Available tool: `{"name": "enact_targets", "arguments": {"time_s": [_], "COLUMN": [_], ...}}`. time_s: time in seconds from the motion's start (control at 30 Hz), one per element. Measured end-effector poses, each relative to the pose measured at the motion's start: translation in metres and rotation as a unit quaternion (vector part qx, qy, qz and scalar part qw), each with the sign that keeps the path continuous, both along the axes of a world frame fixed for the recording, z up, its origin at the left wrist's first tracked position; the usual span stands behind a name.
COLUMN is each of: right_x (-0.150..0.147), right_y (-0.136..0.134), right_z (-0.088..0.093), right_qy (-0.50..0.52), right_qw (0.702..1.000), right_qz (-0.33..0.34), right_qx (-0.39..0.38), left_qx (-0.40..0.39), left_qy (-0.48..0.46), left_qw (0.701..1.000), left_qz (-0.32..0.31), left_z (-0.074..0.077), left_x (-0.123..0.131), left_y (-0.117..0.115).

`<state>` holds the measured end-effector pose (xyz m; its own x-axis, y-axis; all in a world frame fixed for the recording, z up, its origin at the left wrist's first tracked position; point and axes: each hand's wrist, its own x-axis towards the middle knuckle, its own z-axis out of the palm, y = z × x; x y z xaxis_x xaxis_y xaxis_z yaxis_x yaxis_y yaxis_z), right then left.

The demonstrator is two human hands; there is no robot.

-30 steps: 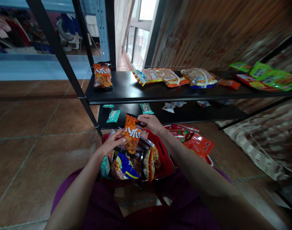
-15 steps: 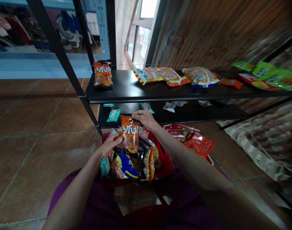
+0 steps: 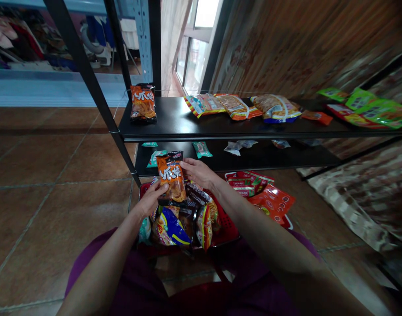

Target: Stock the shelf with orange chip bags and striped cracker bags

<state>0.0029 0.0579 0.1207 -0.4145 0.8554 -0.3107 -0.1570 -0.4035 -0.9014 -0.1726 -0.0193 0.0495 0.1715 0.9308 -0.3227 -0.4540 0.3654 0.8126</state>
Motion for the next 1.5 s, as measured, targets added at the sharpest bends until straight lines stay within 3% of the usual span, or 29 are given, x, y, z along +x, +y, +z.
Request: {"name": "enact_targets", "arguments": {"time_s": [0.17,0.43,0.57,0.7,1.03,1.2,1.33,1.43,1.5], "right_x": [-0.009,-0.01,-0.003,0.01,0.01,0.003,0.01,0.016,0.016], "right_y": [0.001,0.005,0.012,0.022,0.022,0.02,0.003,-0.03,-0.055], "right_z": [-0.001,-0.006,-0.015,-0.027,-0.046,-0.042,-0.034,-0.036,-0.04], "right_qy": [-0.021,-0.06,-0.035,-0.013,0.026,0.038,-0.018,-0.039,-0.015], "right_qw": [0.998,0.99,0.991,0.992,0.996,0.997,0.992,0.978,0.977], "right_qz": [-0.062,-0.124,-0.123,-0.123,-0.08,-0.034,-0.055,-0.138,-0.144], "right_qx": [0.026,0.006,-0.029,-0.011,-0.041,-0.053,-0.115,-0.152,-0.156], "left_qx": [0.019,-0.019,-0.024,-0.02,-0.004,-0.003,-0.02,-0.025,-0.029], "left_qy": [-0.017,-0.051,-0.105,-0.134,-0.073,-0.082,-0.092,-0.101,-0.103], "left_qw": [0.999,0.998,0.993,0.988,0.996,0.996,0.994,0.991,0.989], "left_qz": [-0.023,-0.019,-0.049,-0.073,-0.047,-0.019,0.048,0.087,0.098], "left_z": [-0.001,0.006,0.012,0.012,0.004,0.008,0.01,0.009,0.008], "left_x": [0.003,0.003,0.002,0.001,0.012,0.012,0.01,0.008,0.009], "left_y": [0.0,0.001,0.003,0.004,0.004,0.005,0.009,0.013,0.015]}}
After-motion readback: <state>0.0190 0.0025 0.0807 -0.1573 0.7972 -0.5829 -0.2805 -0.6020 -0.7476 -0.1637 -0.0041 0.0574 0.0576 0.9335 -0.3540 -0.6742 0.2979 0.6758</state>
